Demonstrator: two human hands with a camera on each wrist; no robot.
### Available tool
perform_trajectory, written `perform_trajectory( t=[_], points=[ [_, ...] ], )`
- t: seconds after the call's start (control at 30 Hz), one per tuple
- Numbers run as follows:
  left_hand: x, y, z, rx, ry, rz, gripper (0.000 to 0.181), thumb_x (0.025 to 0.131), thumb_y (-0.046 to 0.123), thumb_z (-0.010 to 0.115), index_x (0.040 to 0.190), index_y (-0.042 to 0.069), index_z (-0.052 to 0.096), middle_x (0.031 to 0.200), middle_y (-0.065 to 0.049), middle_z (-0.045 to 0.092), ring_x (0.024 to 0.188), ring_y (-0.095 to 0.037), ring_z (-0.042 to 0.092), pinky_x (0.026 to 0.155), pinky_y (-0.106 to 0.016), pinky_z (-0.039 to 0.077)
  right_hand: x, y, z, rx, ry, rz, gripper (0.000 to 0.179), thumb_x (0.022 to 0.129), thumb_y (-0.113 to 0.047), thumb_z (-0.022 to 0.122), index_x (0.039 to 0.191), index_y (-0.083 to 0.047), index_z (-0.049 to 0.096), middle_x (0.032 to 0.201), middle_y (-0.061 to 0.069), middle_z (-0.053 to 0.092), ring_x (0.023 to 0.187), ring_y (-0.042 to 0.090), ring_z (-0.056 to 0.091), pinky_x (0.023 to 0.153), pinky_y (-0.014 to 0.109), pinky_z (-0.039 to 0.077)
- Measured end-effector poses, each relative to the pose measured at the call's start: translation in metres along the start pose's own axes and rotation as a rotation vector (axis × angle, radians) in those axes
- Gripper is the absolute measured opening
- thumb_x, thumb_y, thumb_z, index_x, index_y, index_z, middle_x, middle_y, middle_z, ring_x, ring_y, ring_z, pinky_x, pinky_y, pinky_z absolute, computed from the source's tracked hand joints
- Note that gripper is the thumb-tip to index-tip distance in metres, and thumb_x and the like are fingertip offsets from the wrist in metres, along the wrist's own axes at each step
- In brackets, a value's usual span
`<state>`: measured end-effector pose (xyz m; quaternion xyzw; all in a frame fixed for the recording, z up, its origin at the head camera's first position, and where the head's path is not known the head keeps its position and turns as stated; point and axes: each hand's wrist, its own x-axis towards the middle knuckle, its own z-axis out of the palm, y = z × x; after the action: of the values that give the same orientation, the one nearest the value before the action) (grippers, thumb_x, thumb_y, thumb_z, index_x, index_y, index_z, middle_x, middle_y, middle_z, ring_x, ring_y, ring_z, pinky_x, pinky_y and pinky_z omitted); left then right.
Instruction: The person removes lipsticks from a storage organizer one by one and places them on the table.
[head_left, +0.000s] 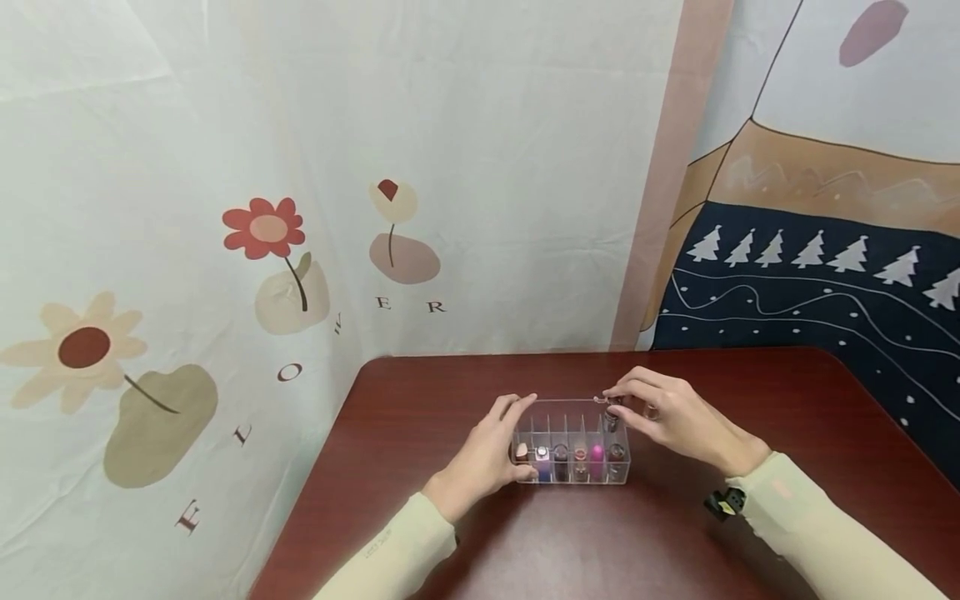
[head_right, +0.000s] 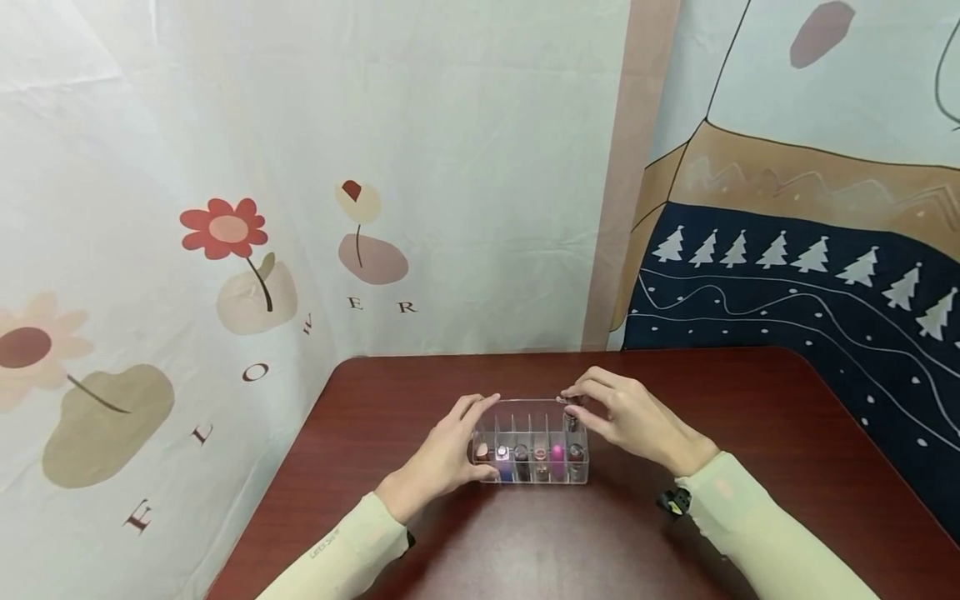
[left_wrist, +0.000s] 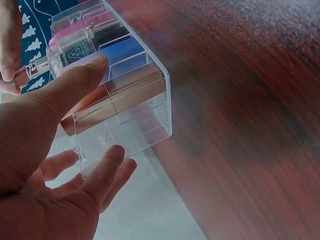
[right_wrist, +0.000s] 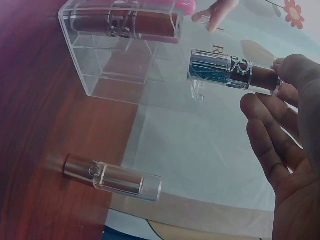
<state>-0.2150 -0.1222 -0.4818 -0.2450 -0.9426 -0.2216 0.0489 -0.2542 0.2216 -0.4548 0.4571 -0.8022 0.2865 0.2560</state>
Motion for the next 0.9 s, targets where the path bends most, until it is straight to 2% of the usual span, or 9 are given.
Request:
perform_trajectory(
  t=[0.23, 0.57, 0.67, 0.77, 0.83, 0.9],
  points=[
    [-0.002, -0.002, 0.0, 0.002, 0.006, 0.01, 0.119, 0.08, 0.024, 0.112, 0.177, 0.011, 0.045, 0.168, -0.025, 0.054, 0.13, -0.042, 0.077, 0.115, -0.053, 0.066, 0.001, 0.0, -0.004, -0.007, 0.002, 0.005, 0.052, 0.078, 0.008, 0.102, 0.124, -0.01, 0.086, 0.114, 0.002, 0.08, 0.078, 0.005, 0.065, 0.068, 0.01, 0.058],
    [0.0, -0.001, 0.001, 0.002, 0.011, 0.0, 0.118, 0.08, 0.026, 0.112, 0.177, 0.013, 0.045, 0.17, -0.022, 0.053, 0.133, -0.041, 0.076, 0.116, -0.051, 0.065, 0.004, 0.003, -0.014, -0.039, 0.026, 0.008, 0.052, 0.079, 0.007, 0.101, 0.124, -0.012, 0.086, 0.114, 0.001, 0.081, 0.083, 0.002, 0.062, 0.072, 0.006, 0.055],
    [0.0, -0.001, 0.001, 0.001, 0.012, -0.001, 0.118, 0.08, 0.026, 0.112, 0.177, 0.013, 0.045, 0.17, -0.021, 0.053, 0.132, -0.04, 0.077, 0.116, -0.051, 0.065, 0.004, 0.005, -0.016, -0.033, 0.043, -0.01, 0.04, 0.09, -0.002, 0.099, 0.126, -0.012, 0.086, 0.115, 0.002, 0.081, 0.081, 0.002, 0.063, 0.072, 0.007, 0.055],
    [0.0, -0.001, 0.001, 0.002, 0.013, -0.002, 0.118, 0.08, 0.026, 0.112, 0.177, 0.013, 0.045, 0.17, -0.021, 0.053, 0.13, -0.04, 0.078, 0.115, -0.051, 0.066, 0.003, 0.006, -0.019, -0.025, 0.06, -0.021, 0.023, 0.107, -0.023, 0.087, 0.127, -0.012, 0.086, 0.115, 0.002, 0.082, 0.082, 0.003, 0.064, 0.071, 0.008, 0.054],
    [0.0, -0.001, 0.001, 0.004, 0.013, -0.001, 0.118, 0.08, 0.026, 0.112, 0.177, 0.013, 0.045, 0.17, -0.021, 0.053, 0.128, -0.039, 0.078, 0.114, -0.051, 0.066, 0.003, 0.007, -0.021, -0.03, 0.068, -0.023, 0.031, 0.113, -0.038, 0.076, 0.127, -0.012, 0.086, 0.116, 0.001, 0.082, 0.084, 0.003, 0.066, 0.073, 0.008, 0.056],
    [0.0, 0.0, 0.001, 0.003, 0.014, 0.003, 0.118, 0.08, 0.026, 0.112, 0.177, 0.013, 0.045, 0.17, -0.022, 0.053, 0.128, -0.039, 0.078, 0.114, -0.051, 0.066, 0.003, 0.007, -0.022, -0.043, 0.075, -0.023, 0.039, 0.115, -0.045, 0.069, 0.127, -0.012, 0.086, 0.116, 0.001, 0.083, 0.086, 0.005, 0.068, 0.075, 0.008, 0.056]
  ],
)
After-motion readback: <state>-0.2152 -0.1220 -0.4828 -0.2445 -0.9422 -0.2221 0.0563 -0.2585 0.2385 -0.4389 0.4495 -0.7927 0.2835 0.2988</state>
